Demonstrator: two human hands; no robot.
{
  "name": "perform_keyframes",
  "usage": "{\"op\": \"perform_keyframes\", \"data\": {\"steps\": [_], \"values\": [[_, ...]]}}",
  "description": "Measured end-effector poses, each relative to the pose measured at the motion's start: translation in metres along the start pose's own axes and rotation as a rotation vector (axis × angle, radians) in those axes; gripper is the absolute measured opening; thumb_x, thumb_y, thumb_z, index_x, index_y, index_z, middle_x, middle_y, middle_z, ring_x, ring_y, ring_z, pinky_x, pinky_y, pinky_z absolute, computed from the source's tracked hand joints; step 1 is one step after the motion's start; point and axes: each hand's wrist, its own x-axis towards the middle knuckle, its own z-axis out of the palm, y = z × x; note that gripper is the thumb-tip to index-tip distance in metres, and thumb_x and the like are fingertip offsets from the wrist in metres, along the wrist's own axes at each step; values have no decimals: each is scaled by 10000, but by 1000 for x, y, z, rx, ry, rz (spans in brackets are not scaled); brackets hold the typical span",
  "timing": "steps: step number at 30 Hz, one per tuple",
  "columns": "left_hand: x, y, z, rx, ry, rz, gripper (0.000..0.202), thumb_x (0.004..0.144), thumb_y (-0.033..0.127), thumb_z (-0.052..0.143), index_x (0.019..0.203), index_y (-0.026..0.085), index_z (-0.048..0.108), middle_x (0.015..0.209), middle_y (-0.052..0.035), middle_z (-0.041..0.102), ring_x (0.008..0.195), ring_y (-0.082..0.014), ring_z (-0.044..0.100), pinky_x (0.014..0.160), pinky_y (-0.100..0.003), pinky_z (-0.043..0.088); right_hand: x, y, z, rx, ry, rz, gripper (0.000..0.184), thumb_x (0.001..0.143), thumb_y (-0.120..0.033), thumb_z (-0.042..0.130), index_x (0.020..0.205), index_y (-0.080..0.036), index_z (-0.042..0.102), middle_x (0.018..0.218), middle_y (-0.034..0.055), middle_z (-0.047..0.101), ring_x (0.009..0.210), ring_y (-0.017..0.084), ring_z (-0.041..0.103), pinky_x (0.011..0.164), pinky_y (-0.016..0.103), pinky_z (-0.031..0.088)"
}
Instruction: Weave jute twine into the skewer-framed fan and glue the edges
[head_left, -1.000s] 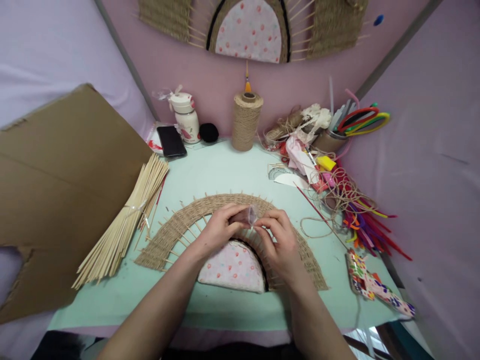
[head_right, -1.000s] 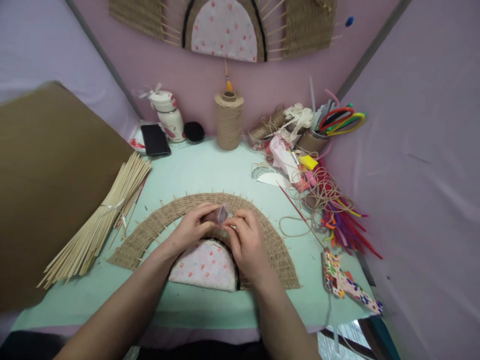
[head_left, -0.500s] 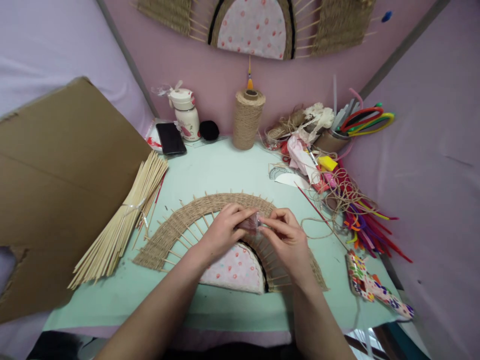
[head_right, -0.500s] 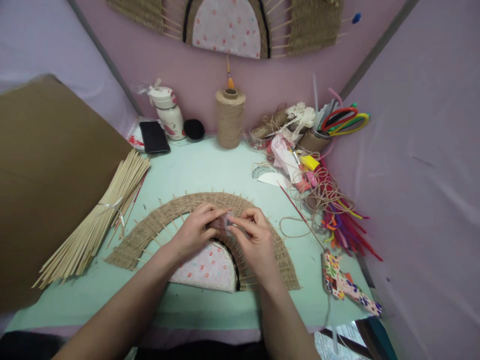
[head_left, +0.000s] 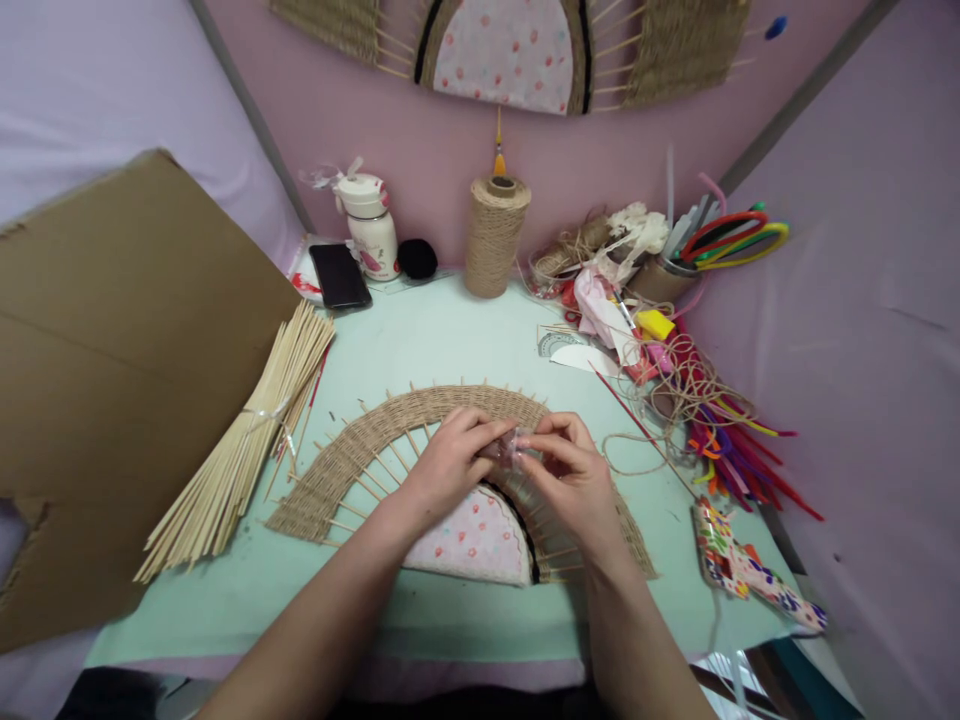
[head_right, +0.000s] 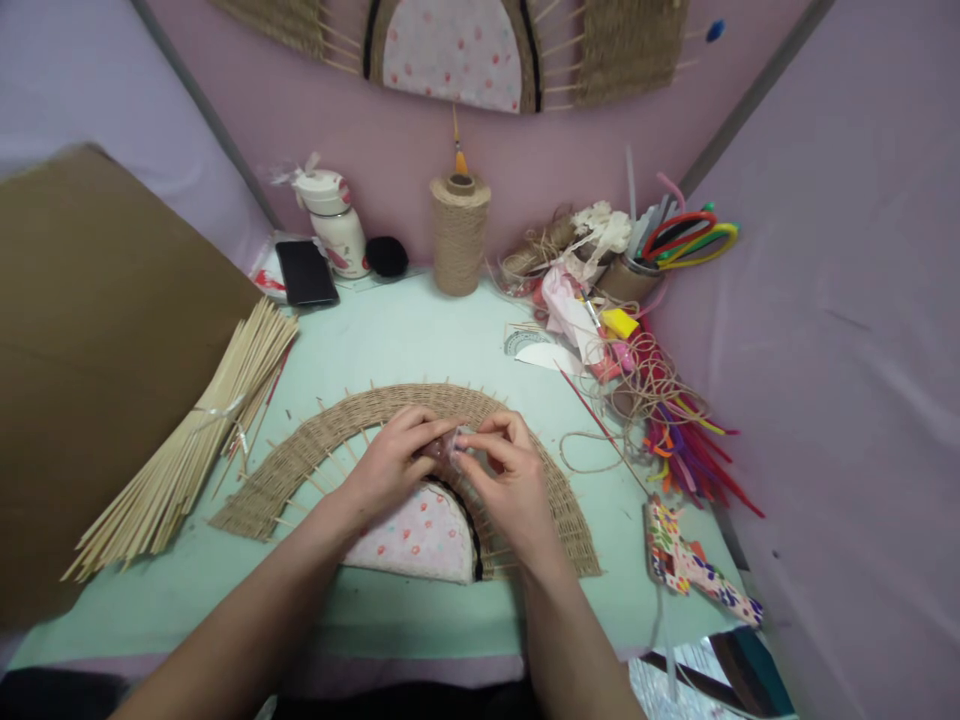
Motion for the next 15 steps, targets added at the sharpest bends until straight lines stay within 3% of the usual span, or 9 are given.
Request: {"op": "perform_keyframes", "data": {"steps": [6, 12, 15], "values": [[-1, 0, 1, -3, 23, -22, 525, 814, 26, 515, 1287, 234, 607, 1001, -47, 589, 976, -194, 528, 896, -342, 448, -1, 4, 1, 31, 45, 45, 172, 776, -212, 714, 905, -298, 788, 968, 40, 586, 887, 173, 580, 694, 295, 492], [-1, -1, 1, 21, 14, -11, 449, 845, 55, 526, 1251, 223, 619, 1014, -52, 602, 979, -200, 528, 892, -348, 451, 1, 8, 0, 57, -66, 94, 203, 791, -227, 695, 948, -315, 788, 1002, 41, 588, 982, 195, 579, 852, 354, 500], [-1, -1, 0, 38, 11, -7, 385, 838, 52, 527, 1170, 203, 652, 990, -56, 602, 963, -203, 525, 874, -345, 451, 3, 8, 0, 61, -111, 115, 175, 797, -245, 695, 937, -300, 785, 1003, 43, 567, 997, 196, 573, 850, 342, 502]]}}
